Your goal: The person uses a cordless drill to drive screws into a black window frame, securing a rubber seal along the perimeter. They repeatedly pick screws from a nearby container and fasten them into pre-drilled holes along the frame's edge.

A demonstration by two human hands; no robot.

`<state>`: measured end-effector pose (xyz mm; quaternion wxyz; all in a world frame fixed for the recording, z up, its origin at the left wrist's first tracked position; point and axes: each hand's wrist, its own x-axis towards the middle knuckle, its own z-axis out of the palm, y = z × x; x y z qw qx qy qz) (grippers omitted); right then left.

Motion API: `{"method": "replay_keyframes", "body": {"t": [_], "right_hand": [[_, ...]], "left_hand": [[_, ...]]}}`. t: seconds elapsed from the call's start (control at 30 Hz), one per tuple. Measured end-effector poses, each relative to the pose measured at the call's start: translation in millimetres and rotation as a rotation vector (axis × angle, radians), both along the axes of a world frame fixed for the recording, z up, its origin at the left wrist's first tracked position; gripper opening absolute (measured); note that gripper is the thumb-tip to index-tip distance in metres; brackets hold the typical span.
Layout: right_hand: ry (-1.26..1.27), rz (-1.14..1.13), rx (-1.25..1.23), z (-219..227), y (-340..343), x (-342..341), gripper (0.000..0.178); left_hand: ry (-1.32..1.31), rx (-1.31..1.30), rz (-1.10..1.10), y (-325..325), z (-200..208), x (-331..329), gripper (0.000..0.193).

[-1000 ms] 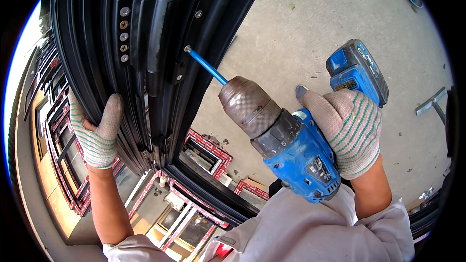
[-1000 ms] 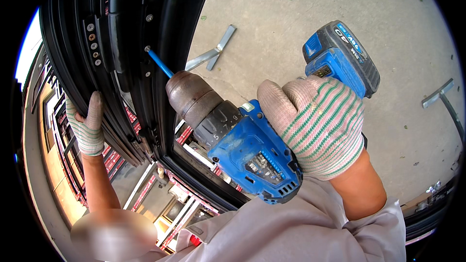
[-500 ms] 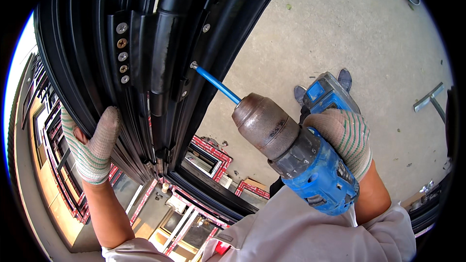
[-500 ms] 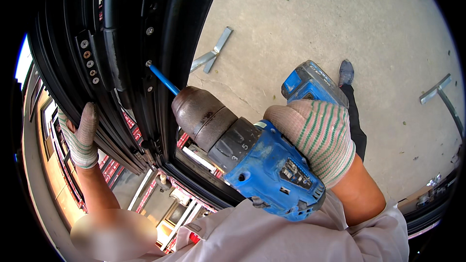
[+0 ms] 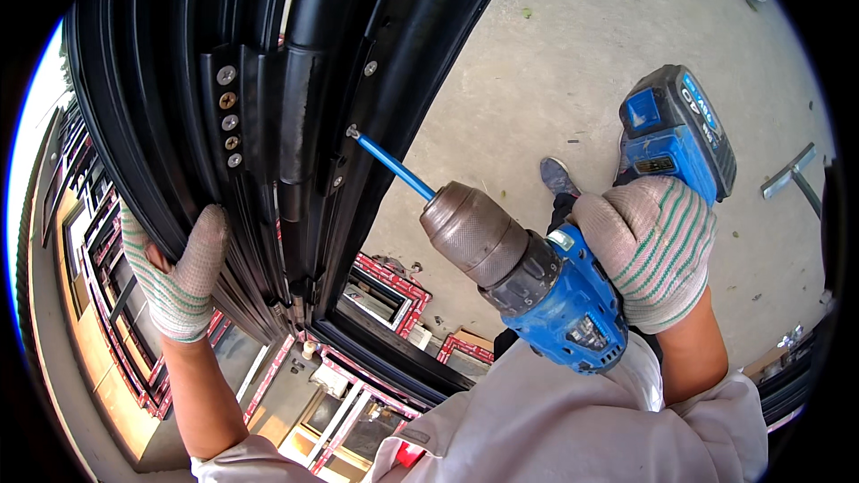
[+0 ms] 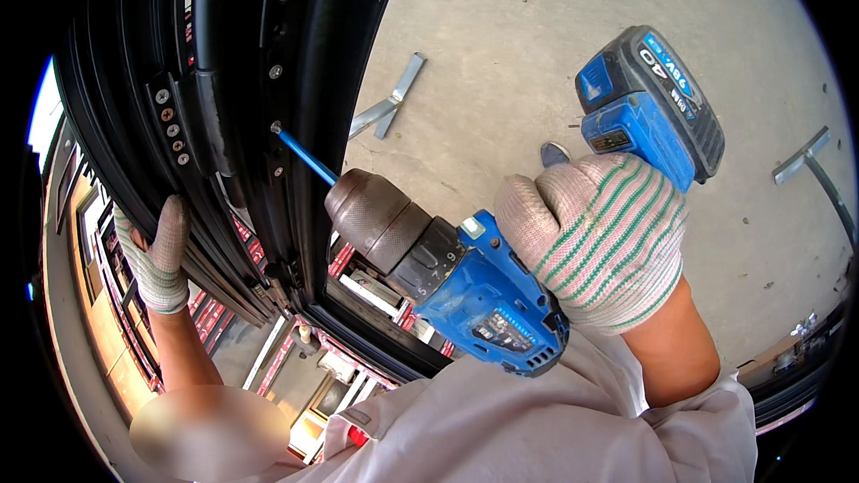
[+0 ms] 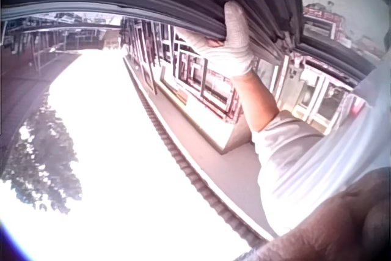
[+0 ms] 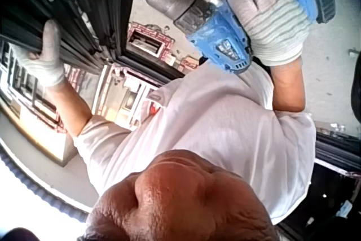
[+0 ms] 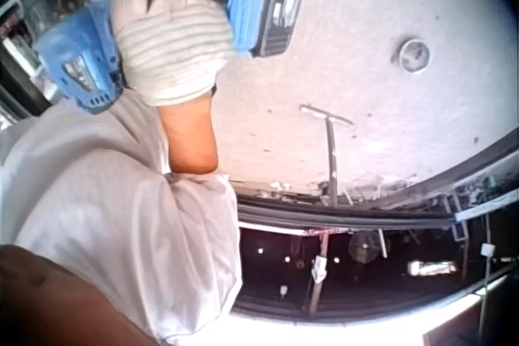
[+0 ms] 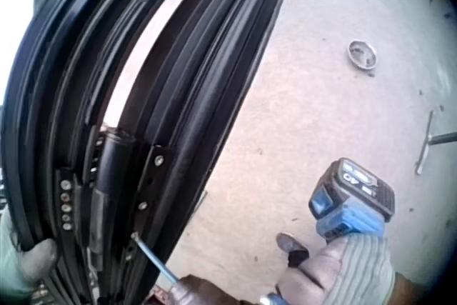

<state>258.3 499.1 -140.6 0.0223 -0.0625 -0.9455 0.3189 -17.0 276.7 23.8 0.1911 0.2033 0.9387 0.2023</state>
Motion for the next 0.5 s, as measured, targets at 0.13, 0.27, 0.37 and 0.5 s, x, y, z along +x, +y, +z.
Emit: {"method": "replay_keyframes", "body": {"t": [0.13,0.27,0.37,0.5], "right_hand": [[0.117,0.021,0.139,9.7,16.5,-2.8,0.029],[0.124,0.015,0.076,4.4,20.0,0.3,0.032],[0.064,-0.028,-0.08,6.7,13.1,5.5,0.033],[0.009,-0.092,-0.222,-4.0,14.4,12.1,0.033]], "left_hand": [[-0.006,0.038,-0.047,10.7,-5.4,1.5,0.064],[0.011,0.074,0.005,7.1,-6.0,-1.8,0.072],[-0.017,0.047,0.02,8.3,-3.7,-0.6,0.072],[0.006,0.032,0.003,11.4,-3.8,3.1,0.072]]}}
